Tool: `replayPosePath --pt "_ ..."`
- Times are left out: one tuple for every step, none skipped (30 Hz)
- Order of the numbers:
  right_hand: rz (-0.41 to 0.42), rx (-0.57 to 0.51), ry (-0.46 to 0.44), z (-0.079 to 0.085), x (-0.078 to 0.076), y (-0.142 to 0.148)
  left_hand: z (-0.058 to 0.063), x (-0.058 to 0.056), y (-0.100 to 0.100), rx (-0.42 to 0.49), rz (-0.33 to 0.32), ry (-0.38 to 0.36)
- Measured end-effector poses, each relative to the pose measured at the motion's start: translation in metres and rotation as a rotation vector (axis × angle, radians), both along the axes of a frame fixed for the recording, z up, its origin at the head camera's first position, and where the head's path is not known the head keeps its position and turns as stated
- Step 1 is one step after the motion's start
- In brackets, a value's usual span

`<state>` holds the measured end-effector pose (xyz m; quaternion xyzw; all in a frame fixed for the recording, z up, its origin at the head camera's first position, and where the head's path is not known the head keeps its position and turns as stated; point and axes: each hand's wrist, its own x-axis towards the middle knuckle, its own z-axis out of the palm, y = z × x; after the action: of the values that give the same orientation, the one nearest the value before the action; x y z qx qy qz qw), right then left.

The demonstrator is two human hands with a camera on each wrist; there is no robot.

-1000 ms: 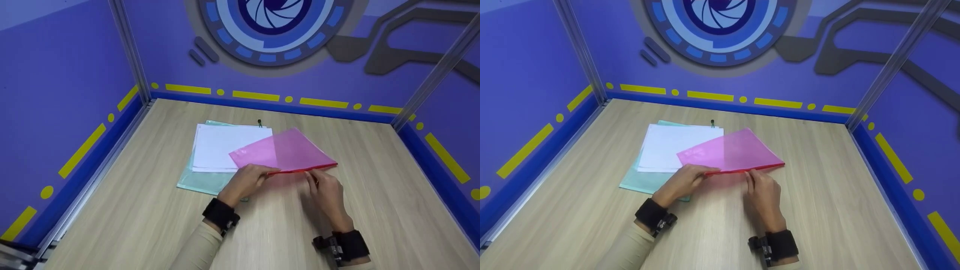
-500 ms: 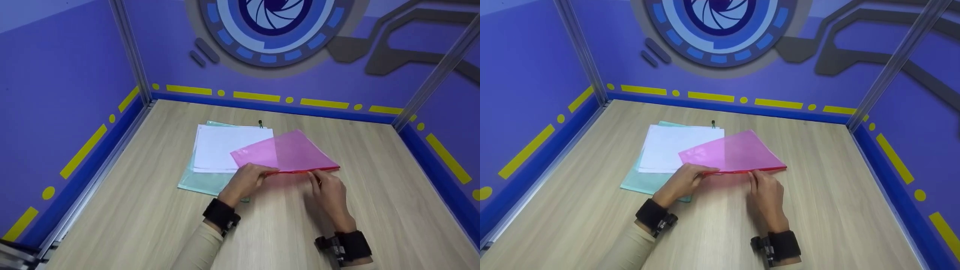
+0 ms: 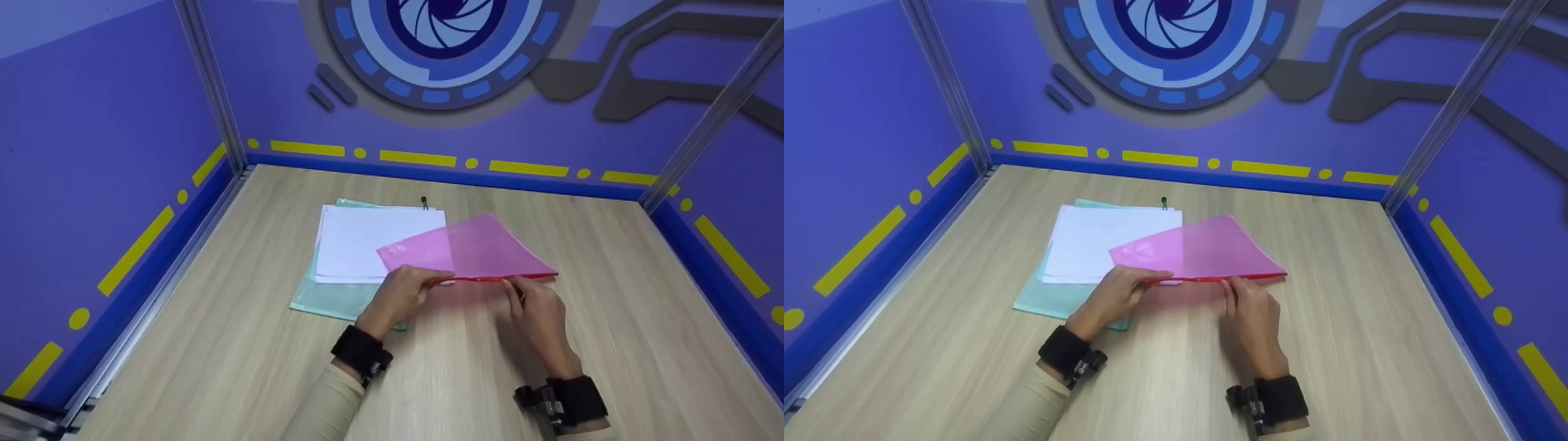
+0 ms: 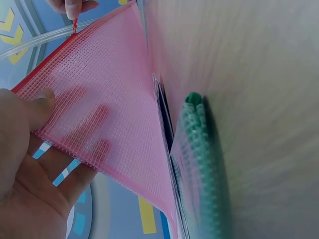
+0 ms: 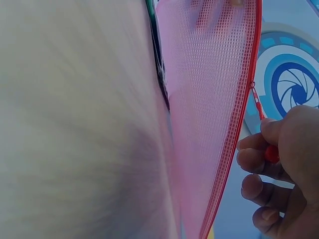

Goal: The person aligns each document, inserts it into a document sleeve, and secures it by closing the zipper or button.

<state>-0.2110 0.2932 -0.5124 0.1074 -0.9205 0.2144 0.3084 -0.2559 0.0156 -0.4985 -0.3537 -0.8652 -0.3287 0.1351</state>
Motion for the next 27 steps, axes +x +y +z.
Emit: replayPosePath --pt "0.002 0.000 0.002 -0.0001 -0.0002 0.0000 -0.0001 -0.0002 -0.0005 0.004 0.003 0.003" --pt "0.005 0.001 0.004 -0.0003 -0.0004 -0.0001 -0.0003 -0.0004 -0.0008 0.010 0.004 0.007" --pt "0.006 0.000 0.006 -0.0004 -0.0005 -0.0001 -0.0004 -0.0006 -0.0011 0.016 0.005 0.008" --pt "0.007 -0.001 0.009 -0.0004 -0.0006 -0.0001 -0.0006 -0.0009 -0.0014 0.023 0.005 0.010" --pt "0.007 -0.001 0.012 -0.0004 -0.0008 -0.0002 -0.0007 -0.0010 -0.0017 0.028 0.005 0.009" --pt "0.008 -0.001 0.014 -0.0004 -0.0009 -0.0003 -0.0009 -0.0012 -0.0020 0.032 0.004 0.009" --pt "0.009 -0.003 0.016 -0.0004 -0.0010 -0.0003 -0.0005 -0.0012 -0.0021 0.033 0.004 0.008" --pt "0.009 -0.004 0.017 -0.0004 -0.0008 -0.0003 -0.0007 -0.0014 -0.0020 0.034 0.002 0.005" --pt "0.008 -0.007 0.019 -0.0004 -0.0006 -0.0002 -0.0007 -0.0017 -0.0020 0.035 0.000 0.002" --pt "0.009 -0.008 0.020 -0.0004 -0.0005 -0.0001 -0.0008 -0.0020 -0.0019 0.035 -0.002 0.000" --pt "0.009 -0.008 0.022 -0.0006 -0.0004 0.0001 -0.0009 -0.0022 -0.0019 0.033 -0.003 -0.004" --pt "0.011 -0.009 0.025 -0.0007 -0.0002 0.0003 -0.0009 -0.0025 -0.0019 0.033 -0.004 -0.007" --pt "0.011 -0.008 0.029 -0.0008 -0.0001 0.0007 -0.0009 -0.0028 -0.0019 0.034 -0.005 -0.009" --pt "0.012 -0.006 0.034 -0.0009 -0.0002 0.0011 -0.0011 -0.0032 -0.0022 0.034 -0.003 -0.011" --pt "0.013 -0.004 0.041 -0.0009 -0.0004 0.0017 -0.0012 -0.0035 -0.0026 0.033 -0.002 -0.013" --pt "0.014 0.000 0.049 -0.0010 -0.0007 0.0022 -0.0012 -0.0036 -0.0030 0.033 -0.002 -0.014" --pt "0.014 0.005 0.058 -0.0010 -0.0010 0.0027 -0.0011 -0.0037 -0.0034 0.032 0.001 -0.014" --pt "0.013 0.009 0.064 -0.0010 -0.0014 0.0032 -0.0010 -0.0039 -0.0038 0.031 0.004 -0.012" --pt "0.014 0.012 0.069 -0.0010 -0.0017 0.0037 -0.0009 -0.0040 -0.0041 0.029 0.006 -0.011" --pt "0.015 0.014 0.073 -0.0010 -0.0020 0.0041 -0.0008 -0.0041 -0.0044 0.027 0.008 -0.012" --pt "0.017 0.015 0.073 -0.0011 -0.0021 0.0045 -0.0005 -0.0040 -0.0046 0.027 0.007 -0.016" --pt "0.018 0.015 0.073 -0.0012 -0.0023 0.0048 -0.0004 -0.0039 -0.0047 0.027 0.007 -0.018" --pt "0.019 0.015 0.072 -0.0011 -0.0023 0.0051 -0.0003 -0.0039 -0.0048 0.025 0.008 -0.020" --pt "0.021 0.014 0.070 -0.0010 -0.0023 0.0053 -0.0003 -0.0040 -0.0048 0.027 0.006 -0.023" --pt "0.021 0.013 0.068 -0.0009 -0.0023 0.0056 -0.0002 -0.0039 -0.0048 0.028 0.003 -0.026" --pt "0.019 0.012 0.068 -0.0008 -0.0022 0.0058 -0.0002 -0.0038 -0.0049 0.031 0.000 -0.030" --pt "0.018 0.009 0.068 -0.0006 -0.0021 0.0060 -0.0002 -0.0038 -0.0049 0.033 -0.002 -0.033"
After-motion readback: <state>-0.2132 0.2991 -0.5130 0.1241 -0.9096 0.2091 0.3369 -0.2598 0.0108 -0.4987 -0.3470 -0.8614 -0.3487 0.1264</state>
